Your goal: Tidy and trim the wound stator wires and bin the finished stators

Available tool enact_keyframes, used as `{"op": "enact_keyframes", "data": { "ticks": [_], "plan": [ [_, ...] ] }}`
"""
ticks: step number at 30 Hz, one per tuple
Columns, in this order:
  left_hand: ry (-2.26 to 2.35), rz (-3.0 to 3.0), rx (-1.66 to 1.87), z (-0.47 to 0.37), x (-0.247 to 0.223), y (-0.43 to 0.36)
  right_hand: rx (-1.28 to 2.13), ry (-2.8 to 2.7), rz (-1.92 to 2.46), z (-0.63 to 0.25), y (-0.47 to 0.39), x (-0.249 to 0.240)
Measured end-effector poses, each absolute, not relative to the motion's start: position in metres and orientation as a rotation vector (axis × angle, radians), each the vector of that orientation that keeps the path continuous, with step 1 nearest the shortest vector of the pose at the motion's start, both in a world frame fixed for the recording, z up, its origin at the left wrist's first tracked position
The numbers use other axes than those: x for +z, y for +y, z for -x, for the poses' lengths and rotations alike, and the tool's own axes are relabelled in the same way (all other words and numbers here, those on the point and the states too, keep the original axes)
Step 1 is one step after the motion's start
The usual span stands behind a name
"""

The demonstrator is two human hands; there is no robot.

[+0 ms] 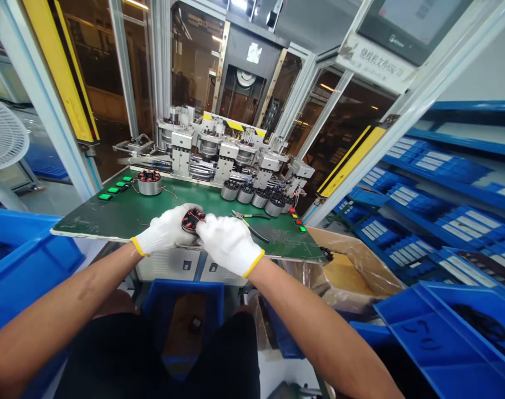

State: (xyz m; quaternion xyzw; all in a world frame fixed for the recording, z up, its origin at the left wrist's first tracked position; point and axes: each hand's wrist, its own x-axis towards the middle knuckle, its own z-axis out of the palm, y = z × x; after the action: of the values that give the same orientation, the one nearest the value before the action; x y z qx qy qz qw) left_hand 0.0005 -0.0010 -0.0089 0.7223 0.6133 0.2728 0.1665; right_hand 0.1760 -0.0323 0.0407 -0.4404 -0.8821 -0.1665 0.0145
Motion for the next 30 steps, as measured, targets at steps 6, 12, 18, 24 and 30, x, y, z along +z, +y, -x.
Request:
{"op": "enact_keyframes", "data": {
  "ticks": [6,12,18,24,30],
  "plan": [
    [1.732,-2.030,0.786,-0.001,-0.004,-0.004,0.698,-2.068,1.638,-0.174,-0.007,0.014],
    [1.721,-2.031,0.793,0.001,-0.006,-0.005,0.038,-2.106,1.453,-0.177,-0.048,0.000],
    [1.394,-2.118,0.795,0.015,-0.006,0.008,0.154,-2.122,1.697,-0.156,-0.057,-0.007],
    [1.055,-2.217,0.692,0.029,0.000,0.021,1.442,-1.392,0.988,-0.142,-0.056,-0.036],
    [1.087,-2.196,0.606,0.027,0.002,0.025,1.352,-1.177,1.063,-0.125,-0.052,-0.068]
  ]
}}
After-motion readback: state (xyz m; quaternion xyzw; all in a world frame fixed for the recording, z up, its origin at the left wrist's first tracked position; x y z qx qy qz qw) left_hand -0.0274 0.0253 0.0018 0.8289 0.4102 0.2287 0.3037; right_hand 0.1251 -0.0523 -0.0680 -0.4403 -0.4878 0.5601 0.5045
